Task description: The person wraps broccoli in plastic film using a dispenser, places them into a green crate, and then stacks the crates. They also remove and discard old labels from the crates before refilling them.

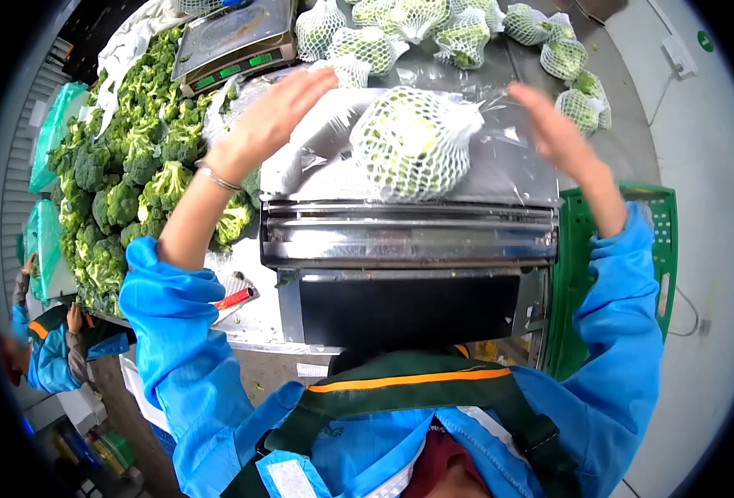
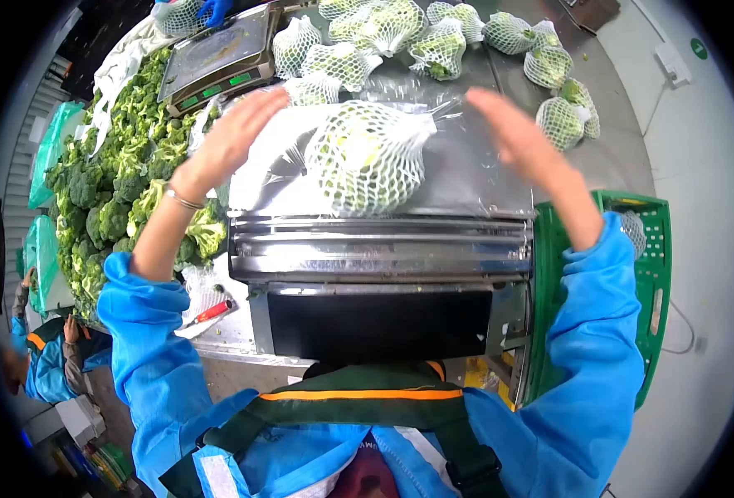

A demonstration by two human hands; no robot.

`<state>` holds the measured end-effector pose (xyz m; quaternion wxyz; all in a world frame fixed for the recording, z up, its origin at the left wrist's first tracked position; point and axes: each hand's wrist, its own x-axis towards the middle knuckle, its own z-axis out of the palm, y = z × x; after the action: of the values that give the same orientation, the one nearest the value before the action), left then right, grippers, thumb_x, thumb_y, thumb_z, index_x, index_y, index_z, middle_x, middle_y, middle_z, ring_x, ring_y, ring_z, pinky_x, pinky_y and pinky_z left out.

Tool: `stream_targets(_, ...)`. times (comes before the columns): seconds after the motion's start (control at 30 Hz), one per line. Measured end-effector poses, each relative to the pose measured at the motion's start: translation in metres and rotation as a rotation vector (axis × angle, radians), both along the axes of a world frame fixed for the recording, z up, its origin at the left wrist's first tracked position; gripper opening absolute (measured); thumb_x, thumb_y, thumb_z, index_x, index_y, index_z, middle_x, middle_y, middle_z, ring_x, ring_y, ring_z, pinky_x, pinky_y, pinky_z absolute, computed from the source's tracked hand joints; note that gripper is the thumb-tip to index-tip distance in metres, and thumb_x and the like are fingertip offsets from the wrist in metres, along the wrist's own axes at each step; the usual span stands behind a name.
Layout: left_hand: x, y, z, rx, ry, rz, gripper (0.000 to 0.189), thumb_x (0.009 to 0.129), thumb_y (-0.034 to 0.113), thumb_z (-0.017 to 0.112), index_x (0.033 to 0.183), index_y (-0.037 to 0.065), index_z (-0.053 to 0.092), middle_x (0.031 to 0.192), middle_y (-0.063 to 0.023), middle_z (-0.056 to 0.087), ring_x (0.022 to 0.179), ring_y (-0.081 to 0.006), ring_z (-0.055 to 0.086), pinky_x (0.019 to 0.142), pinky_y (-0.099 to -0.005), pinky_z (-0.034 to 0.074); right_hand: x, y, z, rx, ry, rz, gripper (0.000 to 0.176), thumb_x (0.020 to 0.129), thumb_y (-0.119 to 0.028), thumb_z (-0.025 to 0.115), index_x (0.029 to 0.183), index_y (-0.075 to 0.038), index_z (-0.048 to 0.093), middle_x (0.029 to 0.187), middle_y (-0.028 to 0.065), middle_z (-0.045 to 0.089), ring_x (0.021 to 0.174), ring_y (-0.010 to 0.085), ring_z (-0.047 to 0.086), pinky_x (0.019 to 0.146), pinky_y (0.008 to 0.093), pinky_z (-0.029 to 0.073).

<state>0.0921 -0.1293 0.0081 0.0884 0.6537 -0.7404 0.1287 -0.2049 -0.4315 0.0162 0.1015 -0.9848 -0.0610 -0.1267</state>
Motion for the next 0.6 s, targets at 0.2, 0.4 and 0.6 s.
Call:
stream_targets(0.2,-0.026,-0.042,-0.059,0.047,0.747,-0.144,0.093,0.061,0.013,0.07,0.138,0.003,0.018,0.136,-0.0188,0.033,0.121,-0.0349,0.037,0.102,-0.0385,0.032,0.054,0.05,-0.069,0.942,0.13,0.248,0.094,0.069,-0.014,0.072,0.14,-0.005,0.01,0.142,0.0145,0.024,0.128,0.028,0.03,0.105,0.0381,0.024)
stream_targets(0.4,-0.043,-0.036,-0.046,0.078,1.052,-0.261,0.099,0.055,0.016,0.08,0.136,0.006,0.024,0.13,-0.0177,0.041,0.112,-0.0276,0.049,0.097,-0.0354,0.038,0.048,0.084,-0.07,1.927,0.429,-0.203,0.047,0.088,-0.03,0.048,0.127,-0.005,0.041,0.126,0.0092,0.048,0.113,0.0251,0.047,0.099,0.0421,0.035)
stream_targets(0.6,-0.12,0.027,-0.011,0.253,1.318,-0.162,0.105,0.049,0.034,0.085,0.131,0.003,0.027,0.113,-0.0189,0.054,0.103,-0.0259,0.055,0.09,-0.0342,0.043,-0.039,0.128,-0.031,1.636,0.761,-0.282,0.062,0.084,-0.052,0.047,0.127,-0.007,0.044,0.132,0.0116,0.042,0.122,0.0303,0.037,0.099,0.0505,0.032)
